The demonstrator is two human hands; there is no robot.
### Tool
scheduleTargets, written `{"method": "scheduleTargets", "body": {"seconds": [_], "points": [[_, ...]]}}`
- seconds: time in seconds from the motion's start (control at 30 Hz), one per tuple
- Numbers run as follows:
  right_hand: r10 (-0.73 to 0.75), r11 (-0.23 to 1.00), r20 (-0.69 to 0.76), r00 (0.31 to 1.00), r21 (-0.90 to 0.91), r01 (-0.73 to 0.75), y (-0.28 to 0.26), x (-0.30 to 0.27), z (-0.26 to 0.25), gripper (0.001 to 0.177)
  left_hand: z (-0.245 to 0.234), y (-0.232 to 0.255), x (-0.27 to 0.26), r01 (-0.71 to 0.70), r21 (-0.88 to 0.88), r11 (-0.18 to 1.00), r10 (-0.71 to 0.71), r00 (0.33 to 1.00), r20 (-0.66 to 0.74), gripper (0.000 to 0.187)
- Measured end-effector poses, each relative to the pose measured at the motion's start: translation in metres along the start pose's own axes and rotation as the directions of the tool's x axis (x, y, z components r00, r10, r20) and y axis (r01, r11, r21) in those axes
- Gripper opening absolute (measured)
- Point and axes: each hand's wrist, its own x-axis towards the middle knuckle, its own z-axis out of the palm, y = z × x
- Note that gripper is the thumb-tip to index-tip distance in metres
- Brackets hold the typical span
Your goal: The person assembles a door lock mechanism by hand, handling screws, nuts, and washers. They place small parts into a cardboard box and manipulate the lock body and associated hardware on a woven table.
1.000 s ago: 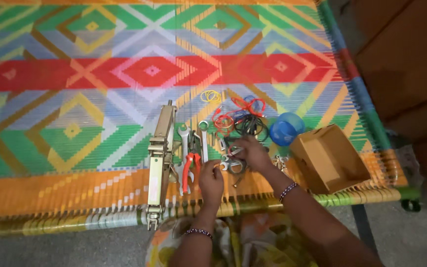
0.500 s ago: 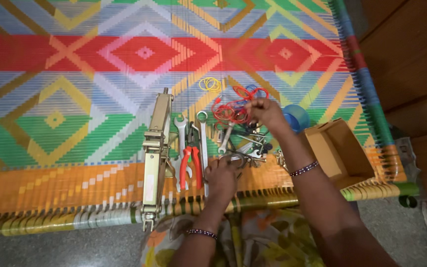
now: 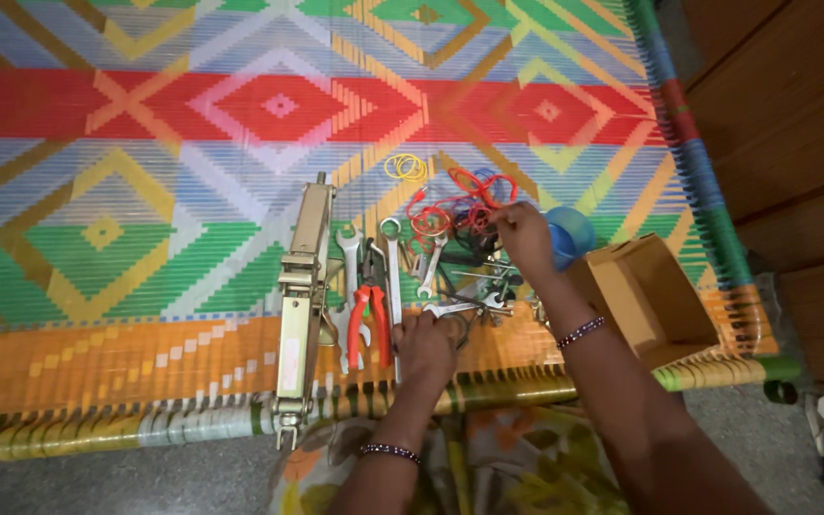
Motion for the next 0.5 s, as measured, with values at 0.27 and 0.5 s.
{"method": "scheduleTargets", "body": {"seconds": [0.27,0.5], "points": [[-0.177,0.984,0.346,0.921,0.041,0.173,-0.068,-0.033,0.053,0.028,-0.003,0.0,0.01,0.173,-0.065,0.983,-0.182,0.968,-0.175,0.014],[-0.348,0.869,0.306,0.886,-0.25,0.427,-0.115,-0.016,0.099,0.047,-0.013,0.002,0.014,0.263,-0.211,0.941,-0.3,0.939,-0.169,0.015]]}}
